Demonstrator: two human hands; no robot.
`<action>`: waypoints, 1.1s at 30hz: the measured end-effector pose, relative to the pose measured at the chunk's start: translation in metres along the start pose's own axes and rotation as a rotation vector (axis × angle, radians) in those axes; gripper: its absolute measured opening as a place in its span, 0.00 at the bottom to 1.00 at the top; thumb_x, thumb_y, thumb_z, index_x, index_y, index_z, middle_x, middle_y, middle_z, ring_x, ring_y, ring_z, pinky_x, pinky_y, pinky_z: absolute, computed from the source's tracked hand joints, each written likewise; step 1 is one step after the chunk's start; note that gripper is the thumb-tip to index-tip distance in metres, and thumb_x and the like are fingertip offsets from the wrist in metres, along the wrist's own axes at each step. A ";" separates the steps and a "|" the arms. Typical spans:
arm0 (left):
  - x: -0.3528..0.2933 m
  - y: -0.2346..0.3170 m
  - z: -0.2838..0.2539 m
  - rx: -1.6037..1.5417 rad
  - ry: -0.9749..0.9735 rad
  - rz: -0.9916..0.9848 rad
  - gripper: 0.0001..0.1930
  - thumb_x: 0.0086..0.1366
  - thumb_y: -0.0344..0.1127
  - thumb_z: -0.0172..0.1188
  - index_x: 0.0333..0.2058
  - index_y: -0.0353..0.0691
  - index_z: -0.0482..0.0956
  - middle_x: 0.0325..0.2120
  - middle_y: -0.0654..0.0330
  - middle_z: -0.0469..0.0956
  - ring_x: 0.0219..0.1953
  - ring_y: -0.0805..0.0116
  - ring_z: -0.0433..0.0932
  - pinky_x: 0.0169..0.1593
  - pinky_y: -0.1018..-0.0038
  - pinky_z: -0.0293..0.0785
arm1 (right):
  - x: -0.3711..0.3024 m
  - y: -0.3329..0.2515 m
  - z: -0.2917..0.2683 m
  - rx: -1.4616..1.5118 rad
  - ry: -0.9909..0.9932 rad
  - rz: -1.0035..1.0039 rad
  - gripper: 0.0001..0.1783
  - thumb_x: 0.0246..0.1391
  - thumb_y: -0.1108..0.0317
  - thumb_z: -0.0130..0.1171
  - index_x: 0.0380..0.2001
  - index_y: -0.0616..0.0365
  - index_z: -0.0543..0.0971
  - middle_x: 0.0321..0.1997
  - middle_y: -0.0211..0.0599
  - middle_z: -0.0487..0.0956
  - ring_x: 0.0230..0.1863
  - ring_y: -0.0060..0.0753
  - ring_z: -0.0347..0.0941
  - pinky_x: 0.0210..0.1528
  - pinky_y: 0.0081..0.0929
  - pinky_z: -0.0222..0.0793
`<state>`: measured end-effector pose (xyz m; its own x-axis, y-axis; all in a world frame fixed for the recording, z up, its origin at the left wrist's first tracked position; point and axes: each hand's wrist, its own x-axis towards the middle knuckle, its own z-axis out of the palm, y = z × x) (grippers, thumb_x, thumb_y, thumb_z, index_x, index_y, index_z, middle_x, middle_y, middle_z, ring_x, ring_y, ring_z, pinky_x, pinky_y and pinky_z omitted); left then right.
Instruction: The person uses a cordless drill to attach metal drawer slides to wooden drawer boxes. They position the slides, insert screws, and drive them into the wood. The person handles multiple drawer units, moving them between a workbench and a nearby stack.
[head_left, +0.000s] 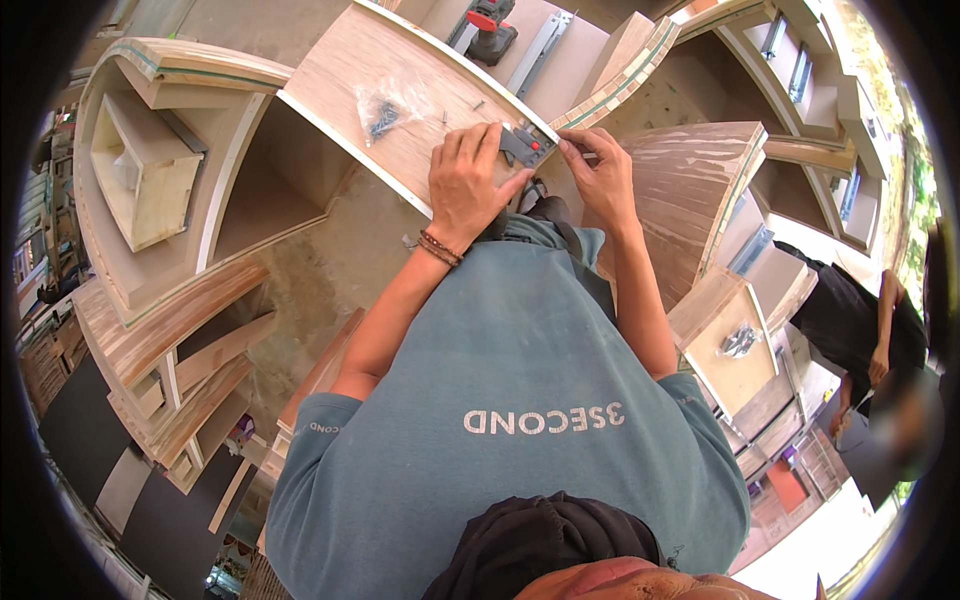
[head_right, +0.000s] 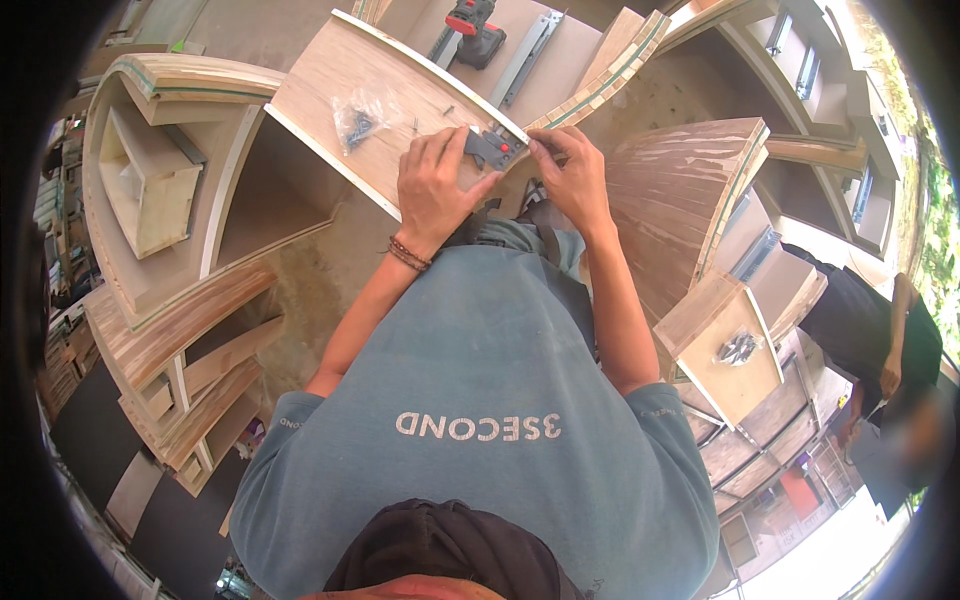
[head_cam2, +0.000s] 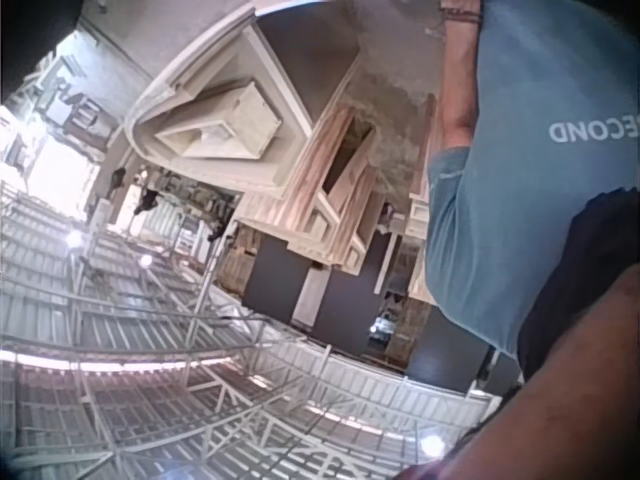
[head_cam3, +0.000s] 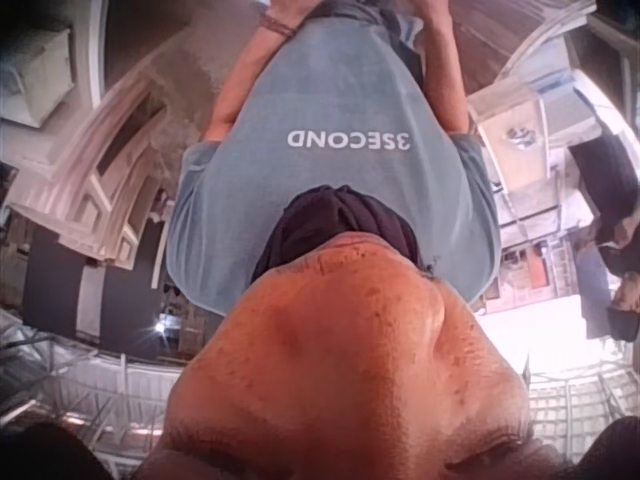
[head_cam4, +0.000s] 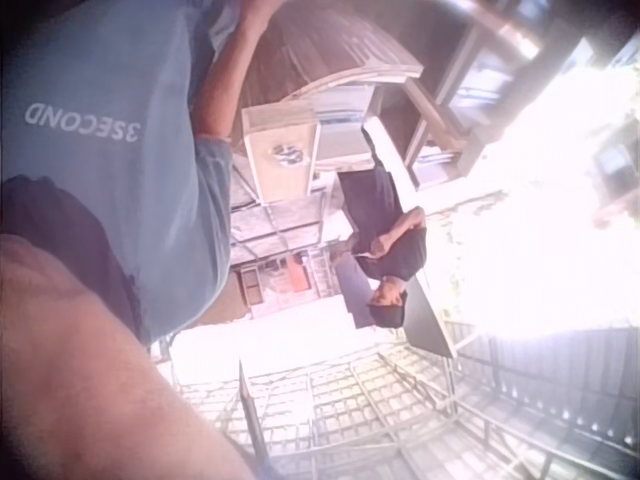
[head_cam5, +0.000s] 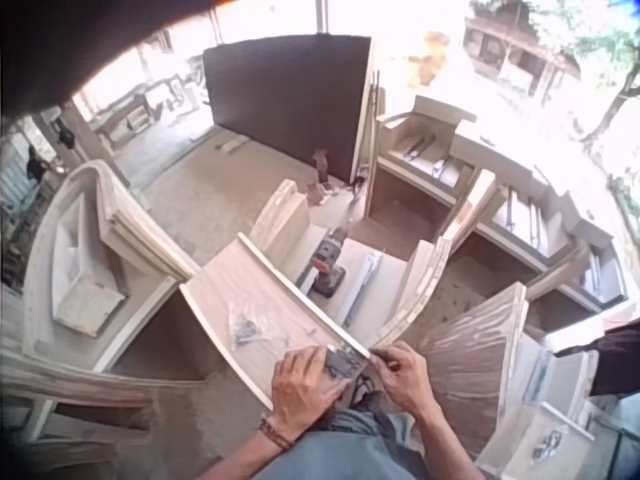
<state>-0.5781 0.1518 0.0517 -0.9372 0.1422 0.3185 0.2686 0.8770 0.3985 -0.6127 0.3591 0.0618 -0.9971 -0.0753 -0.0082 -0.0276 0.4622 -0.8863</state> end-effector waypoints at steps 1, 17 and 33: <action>0.000 0.000 0.001 -0.017 -0.001 0.013 0.36 0.55 0.55 0.73 0.57 0.38 0.77 0.52 0.59 0.77 0.53 0.57 0.73 0.54 0.62 0.70 | 0.000 0.001 -0.001 -0.005 -0.004 -0.003 0.11 0.60 0.70 0.65 0.44 0.61 0.87 0.40 0.43 0.84 0.39 0.38 0.82 0.46 0.32 0.76; 0.038 -0.025 -0.005 0.045 0.083 -0.189 0.13 0.63 0.40 0.69 0.44 0.44 0.86 0.40 0.62 0.79 0.43 0.57 0.77 0.47 0.61 0.76 | 0.065 0.046 0.003 0.166 0.020 0.085 0.14 0.62 0.66 0.65 0.46 0.63 0.86 0.38 0.41 0.88 0.38 0.30 0.83 0.46 0.29 0.77; 0.035 0.006 -0.031 -0.321 0.293 -0.424 0.06 0.70 0.31 0.62 0.42 0.34 0.79 0.35 0.50 0.82 0.39 0.53 0.82 0.44 0.62 0.78 | 0.277 0.176 0.207 0.407 -0.051 -0.072 0.45 0.43 0.67 0.82 0.62 0.62 0.68 0.56 0.39 0.77 0.55 0.35 0.73 0.62 0.33 0.68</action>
<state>-0.6025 0.1480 0.0915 -0.8891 -0.3614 0.2809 -0.0180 0.6408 0.7675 -0.8788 0.2364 -0.1925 -0.9886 -0.1431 0.0470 -0.0572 0.0676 -0.9961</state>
